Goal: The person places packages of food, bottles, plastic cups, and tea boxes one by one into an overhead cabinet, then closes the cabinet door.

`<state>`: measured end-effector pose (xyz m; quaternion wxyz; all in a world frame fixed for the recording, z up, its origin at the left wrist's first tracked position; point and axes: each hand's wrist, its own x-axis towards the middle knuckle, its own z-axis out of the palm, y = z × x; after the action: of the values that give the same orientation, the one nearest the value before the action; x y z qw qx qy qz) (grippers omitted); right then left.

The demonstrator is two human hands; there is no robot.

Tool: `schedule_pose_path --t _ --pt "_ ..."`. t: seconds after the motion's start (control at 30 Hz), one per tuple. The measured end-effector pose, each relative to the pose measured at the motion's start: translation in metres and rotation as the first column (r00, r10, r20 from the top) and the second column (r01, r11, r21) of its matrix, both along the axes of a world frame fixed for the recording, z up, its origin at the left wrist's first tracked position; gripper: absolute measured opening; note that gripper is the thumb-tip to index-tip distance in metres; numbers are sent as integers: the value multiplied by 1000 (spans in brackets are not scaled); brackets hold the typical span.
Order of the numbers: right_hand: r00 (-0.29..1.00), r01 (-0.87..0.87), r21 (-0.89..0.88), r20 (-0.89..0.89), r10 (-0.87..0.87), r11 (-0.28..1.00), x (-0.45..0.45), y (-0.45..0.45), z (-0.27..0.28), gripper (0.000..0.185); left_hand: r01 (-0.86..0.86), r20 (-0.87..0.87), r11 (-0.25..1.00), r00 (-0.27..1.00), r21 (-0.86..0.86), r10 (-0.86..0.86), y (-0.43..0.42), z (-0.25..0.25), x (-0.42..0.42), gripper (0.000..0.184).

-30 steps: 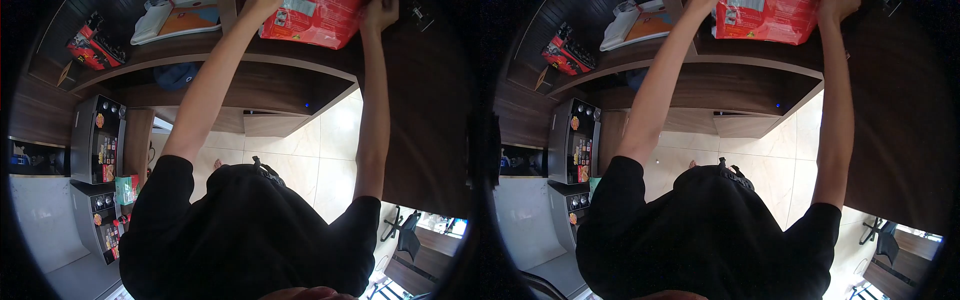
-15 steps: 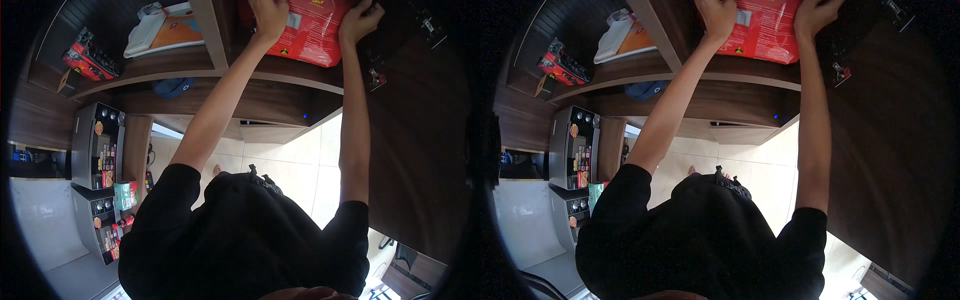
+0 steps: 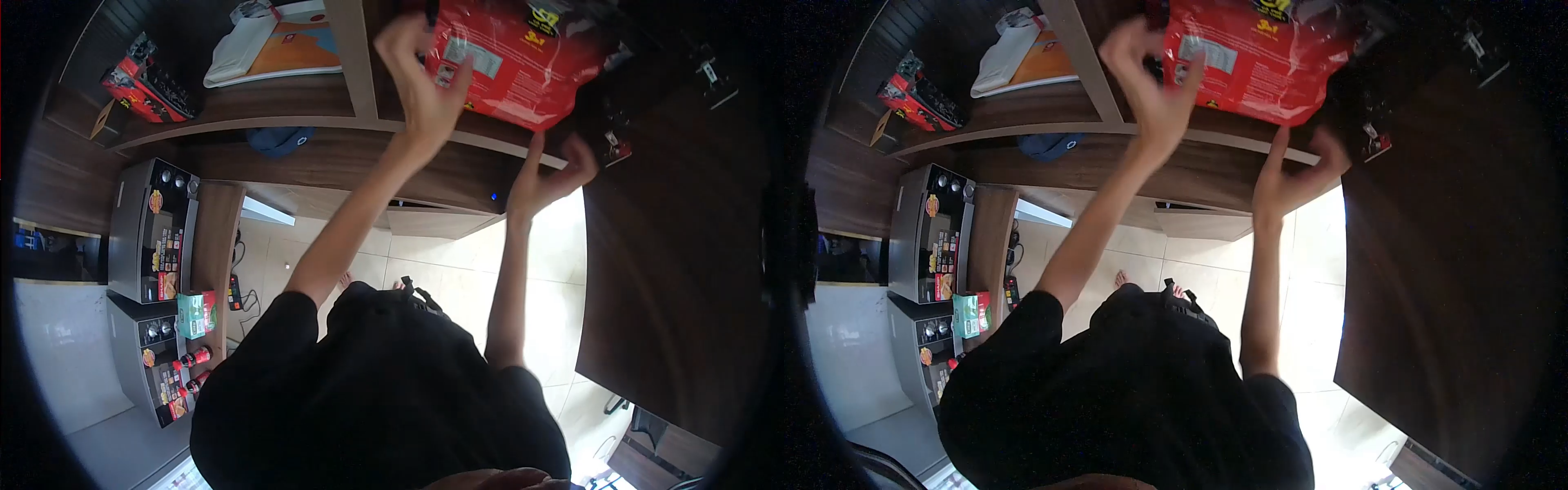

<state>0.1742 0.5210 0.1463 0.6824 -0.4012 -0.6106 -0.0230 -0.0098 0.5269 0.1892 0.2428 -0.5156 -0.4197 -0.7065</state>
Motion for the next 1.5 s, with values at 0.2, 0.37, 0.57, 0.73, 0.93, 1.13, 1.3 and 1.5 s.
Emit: schedule_pose_path --t 0.2,0.37,0.57,0.73,0.93,1.13,1.3,1.5 --pt "893 -441 -313 -248 376 841 0 -82 -117 34 153 23 863 987 -481 -162 -161 -165 30 45" --pt "775 -529 -743 -225 591 410 -14 -128 -186 30 225 257 329 965 -917 59 -320 -355 -23 50" --pt "396 -409 -902 -311 864 -137 -58 -172 -274 32 97 447 460 475 -883 758 -496 -451 -88 51" --pt "114 -166 -911 -398 910 -378 -164 -225 -293 34 -110 508 514 81 -850 857 -581 -396 -132 54" --pt "-271 -113 -840 -487 830 -530 -343 -331 -298 48 -329 506 451 -99 -830 857 -678 -371 -188 73" --pt "-415 -85 -848 -447 793 -523 -503 -469 -265 70 -236 751 713 -177 -660 636 -737 -330 -259 101" --pt "-296 42 -793 -591 750 -608 -568 -517 -292 79 -315 957 916 -227 -249 182 -762 -362 -304 105" --pt "-89 71 -754 -656 749 -653 -597 -528 -345 81 -76 983 988 -130 -136 125 -740 -364 -316 85"
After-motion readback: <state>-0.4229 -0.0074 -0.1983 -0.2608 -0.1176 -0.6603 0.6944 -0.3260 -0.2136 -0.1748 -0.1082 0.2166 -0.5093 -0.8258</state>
